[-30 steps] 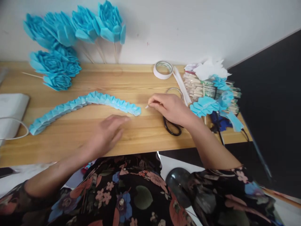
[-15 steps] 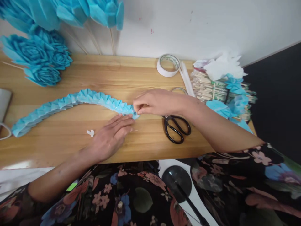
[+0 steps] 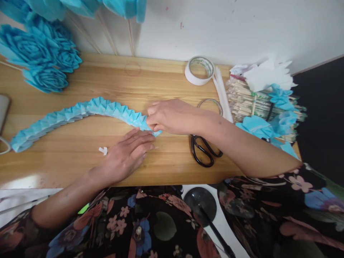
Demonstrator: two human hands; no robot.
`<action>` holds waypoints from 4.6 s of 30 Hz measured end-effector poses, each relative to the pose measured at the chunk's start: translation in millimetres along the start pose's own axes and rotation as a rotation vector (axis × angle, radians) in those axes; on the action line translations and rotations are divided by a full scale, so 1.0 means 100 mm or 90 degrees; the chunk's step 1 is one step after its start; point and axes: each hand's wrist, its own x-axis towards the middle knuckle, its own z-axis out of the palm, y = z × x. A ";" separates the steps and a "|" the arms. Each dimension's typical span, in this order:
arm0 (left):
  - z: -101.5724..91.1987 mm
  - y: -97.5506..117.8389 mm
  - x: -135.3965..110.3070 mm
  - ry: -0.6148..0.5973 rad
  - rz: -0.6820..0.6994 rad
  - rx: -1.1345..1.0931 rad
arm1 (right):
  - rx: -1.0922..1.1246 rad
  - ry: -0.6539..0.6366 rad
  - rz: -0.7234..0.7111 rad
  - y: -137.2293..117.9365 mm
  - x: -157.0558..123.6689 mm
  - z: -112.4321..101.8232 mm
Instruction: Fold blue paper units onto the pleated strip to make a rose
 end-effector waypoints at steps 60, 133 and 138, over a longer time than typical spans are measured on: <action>-0.19 0.03 -0.01 0.084 -0.206 -0.531 | 0.390 0.413 0.249 -0.68 -0.37 0.39; -0.03 0.01 0.40 -0.069 -0.022 0.301 | -0.032 0.324 0.446 -0.43 -0.48 0.47; -0.02 0.00 0.37 -0.054 -0.010 0.306 | -0.042 0.239 0.327 -0.53 -0.49 0.61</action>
